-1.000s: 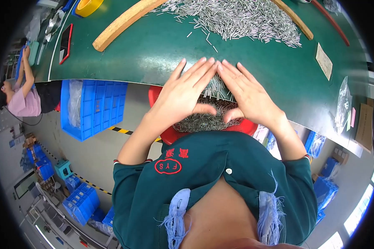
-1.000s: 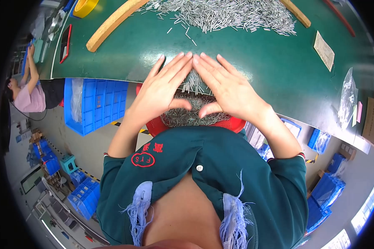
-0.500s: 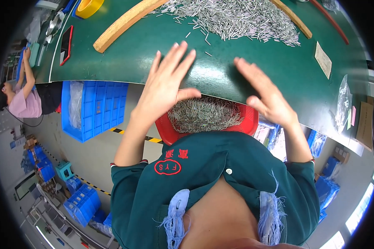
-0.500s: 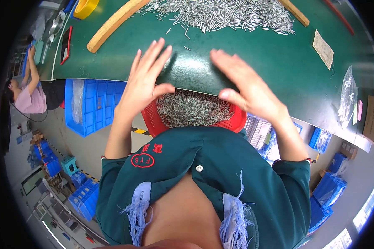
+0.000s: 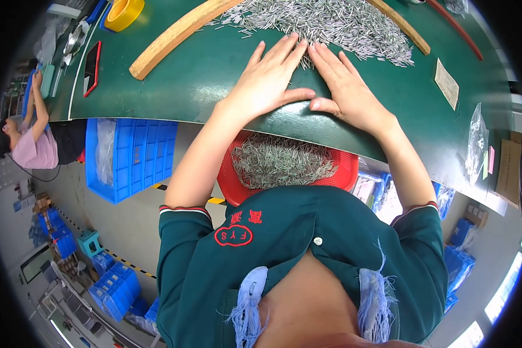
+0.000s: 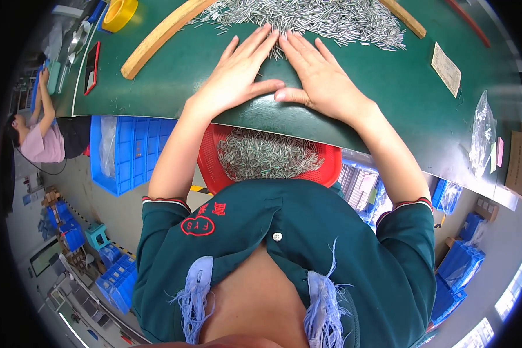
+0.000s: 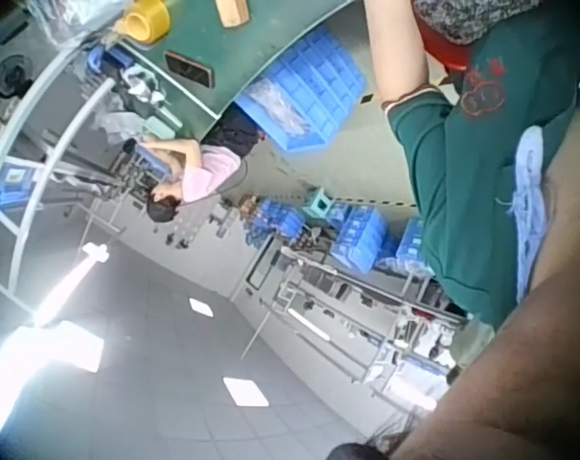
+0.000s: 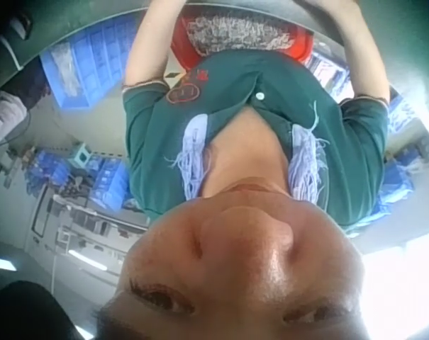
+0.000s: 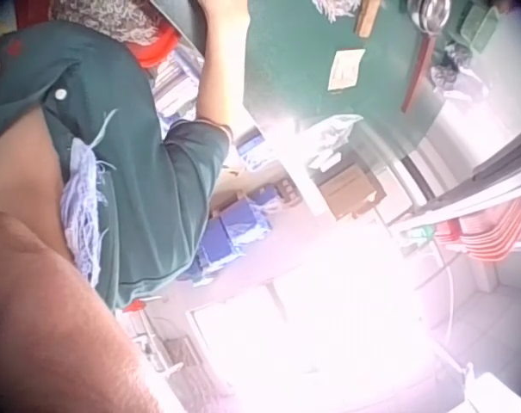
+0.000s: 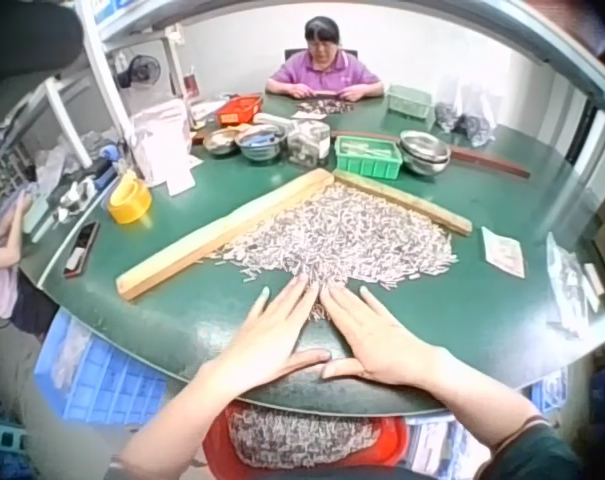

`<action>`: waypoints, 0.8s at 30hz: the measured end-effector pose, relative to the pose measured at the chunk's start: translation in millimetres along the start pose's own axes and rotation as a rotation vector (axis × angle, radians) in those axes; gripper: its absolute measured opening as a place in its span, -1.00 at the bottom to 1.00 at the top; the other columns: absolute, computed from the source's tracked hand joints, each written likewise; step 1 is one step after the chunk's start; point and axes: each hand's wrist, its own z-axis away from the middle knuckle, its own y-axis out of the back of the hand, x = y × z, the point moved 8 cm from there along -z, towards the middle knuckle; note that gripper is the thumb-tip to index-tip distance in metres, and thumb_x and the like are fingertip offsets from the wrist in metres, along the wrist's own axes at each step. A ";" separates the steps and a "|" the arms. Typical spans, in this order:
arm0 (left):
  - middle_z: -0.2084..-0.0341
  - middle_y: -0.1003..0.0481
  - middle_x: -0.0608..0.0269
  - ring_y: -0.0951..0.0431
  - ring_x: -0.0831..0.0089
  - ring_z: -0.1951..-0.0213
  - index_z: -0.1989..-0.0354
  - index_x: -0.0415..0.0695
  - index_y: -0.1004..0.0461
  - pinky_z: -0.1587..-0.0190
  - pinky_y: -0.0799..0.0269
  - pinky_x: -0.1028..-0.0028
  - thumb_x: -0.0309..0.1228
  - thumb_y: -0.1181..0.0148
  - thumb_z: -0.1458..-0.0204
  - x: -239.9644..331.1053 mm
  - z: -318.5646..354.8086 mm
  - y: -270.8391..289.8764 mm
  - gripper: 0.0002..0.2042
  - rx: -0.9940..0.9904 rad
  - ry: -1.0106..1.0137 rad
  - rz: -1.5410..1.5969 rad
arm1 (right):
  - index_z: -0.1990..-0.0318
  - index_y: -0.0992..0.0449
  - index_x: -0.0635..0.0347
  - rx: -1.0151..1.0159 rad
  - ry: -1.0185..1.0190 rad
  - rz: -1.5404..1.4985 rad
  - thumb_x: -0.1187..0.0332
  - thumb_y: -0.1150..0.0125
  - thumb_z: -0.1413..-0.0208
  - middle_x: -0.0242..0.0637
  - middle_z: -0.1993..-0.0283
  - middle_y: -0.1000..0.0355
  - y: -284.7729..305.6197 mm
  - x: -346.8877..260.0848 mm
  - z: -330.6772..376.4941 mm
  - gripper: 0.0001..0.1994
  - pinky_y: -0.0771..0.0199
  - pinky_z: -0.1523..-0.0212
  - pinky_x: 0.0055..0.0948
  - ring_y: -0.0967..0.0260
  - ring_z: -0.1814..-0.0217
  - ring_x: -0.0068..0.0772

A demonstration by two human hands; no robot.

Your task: Sorting and arranging small metal pins on a workbench into a red container.

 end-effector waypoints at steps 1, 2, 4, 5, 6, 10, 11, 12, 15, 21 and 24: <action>-0.46 0.00 -0.01 0.01 0.09 -0.48 -0.48 -0.09 0.02 -0.44 0.11 -0.07 0.08 -0.28 -0.03 4.4 7.6 1.6 -0.07 0.000 0.001 0.000 | -0.47 0.06 0.32 -0.010 0.017 -0.007 -0.39 -0.02 -0.03 0.08 -0.52 0.04 -0.1 -6.9 3.1 0.08 0.26 -0.55 -0.03 0.19 -0.61 -0.07; -0.46 0.00 -0.01 0.01 0.09 -0.48 -0.48 -0.11 0.02 -0.44 0.12 -0.07 0.08 -0.28 -0.01 8.4 16.6 3.6 -0.06 -0.003 0.013 -0.003 | -0.47 0.06 0.32 -0.017 0.036 0.003 -0.41 -0.01 0.00 0.07 -0.52 0.04 0.5 -15.6 6.4 0.10 0.27 -0.55 -0.03 0.18 -0.61 -0.06; -0.46 0.01 -0.03 0.02 0.07 -0.48 -0.47 -0.16 0.01 -0.44 0.13 -0.07 0.09 -0.31 0.03 15.2 33.2 3.2 -0.02 -0.023 0.034 -0.030 | -0.47 0.05 0.33 -0.045 0.043 0.012 -0.43 -0.01 0.05 0.06 -0.52 0.04 -1.4 -29.7 13.8 0.13 0.27 -0.55 -0.01 0.19 -0.61 -0.07; -0.46 0.01 -0.03 0.02 0.07 -0.48 -0.47 -0.16 0.01 -0.44 0.13 -0.07 0.09 -0.31 0.03 20.0 40.9 3.5 -0.02 -0.023 0.038 -0.030 | -0.47 0.05 0.34 -0.056 0.048 0.018 -0.44 -0.01 0.08 0.05 -0.52 0.04 -1.7 -37.0 17.0 0.15 0.27 -0.55 0.00 0.19 -0.61 -0.08; -0.46 0.01 -0.04 0.03 0.05 -0.48 -0.47 -0.18 0.01 -0.44 0.13 -0.07 0.10 -0.31 0.04 23.9 48.2 3.9 -0.02 -0.021 0.053 -0.036 | -0.47 0.05 0.34 -0.059 0.051 0.015 -0.44 -0.01 0.08 0.05 -0.52 0.04 -2.6 -42.8 20.2 0.15 0.27 -0.55 0.00 0.19 -0.61 -0.08; -0.44 -0.02 -0.05 -0.02 0.02 -0.46 -0.42 -0.25 -0.08 -0.41 0.06 -0.09 0.14 -0.33 0.14 41.3 68.7 9.0 0.02 -0.032 0.070 -0.059 | -0.47 0.04 0.34 -0.078 0.037 -0.003 -0.47 0.01 0.13 0.05 -0.53 0.05 -5.7 -62.4 32.3 0.18 0.24 -0.53 0.04 0.20 -0.61 -0.06; -0.42 -0.06 -0.06 -0.06 0.02 -0.44 -0.39 -0.29 -0.14 -0.39 -0.01 -0.10 0.18 -0.32 0.17 45.6 73.2 10.2 0.02 -0.033 0.062 -0.088 | -0.46 0.03 0.34 -0.068 0.031 -0.025 -0.48 0.02 0.15 0.05 -0.53 0.05 -4.3 -66.7 35.2 0.19 0.24 -0.53 0.05 0.20 -0.61 -0.05; -0.42 -0.09 0.00 -0.08 0.06 -0.43 -0.39 -0.26 -0.15 -0.39 -0.02 -0.08 0.14 -0.37 0.22 47.7 78.1 10.7 0.03 -0.036 0.069 -0.080 | -0.46 0.03 0.35 -0.089 0.036 -0.040 -0.47 0.00 0.17 0.07 -0.52 0.04 -3.1 -71.2 37.5 0.19 0.22 -0.52 0.07 0.19 -0.61 -0.02; -0.42 -0.11 0.04 -0.10 0.10 -0.43 -0.39 -0.22 -0.17 -0.39 -0.03 -0.07 0.10 -0.40 0.25 55.4 87.7 13.5 0.02 -0.085 0.069 -0.084 | -0.46 0.02 0.35 -0.111 0.034 -0.136 -0.42 -0.09 0.20 0.07 -0.52 0.05 2.0 -77.3 45.8 0.19 0.22 -0.52 0.06 0.17 -0.60 -0.01; -0.45 -0.08 0.17 -0.05 0.12 -0.46 -0.44 -0.09 -0.11 -0.42 0.08 -0.09 0.06 -0.39 0.24 48.7 93.3 15.2 0.02 -0.124 0.082 -0.064 | -0.45 -0.03 0.32 -0.101 -0.083 -0.064 -0.35 -0.18 0.25 -0.02 -0.52 0.02 8.9 -60.1 66.4 0.17 0.21 -0.53 0.05 0.13 -0.60 -0.10; -0.45 -0.07 0.17 -0.03 0.12 -0.46 -0.45 -0.08 -0.10 -0.42 0.09 -0.10 0.16 -0.30 0.20 38.5 84.4 15.1 0.01 -0.119 0.094 -0.123 | -0.44 -0.08 0.29 -0.137 -0.091 0.042 -0.39 -0.14 0.26 -0.05 -0.52 0.00 5.8 -60.1 70.8 0.16 0.22 -0.53 0.04 0.11 -0.59 -0.13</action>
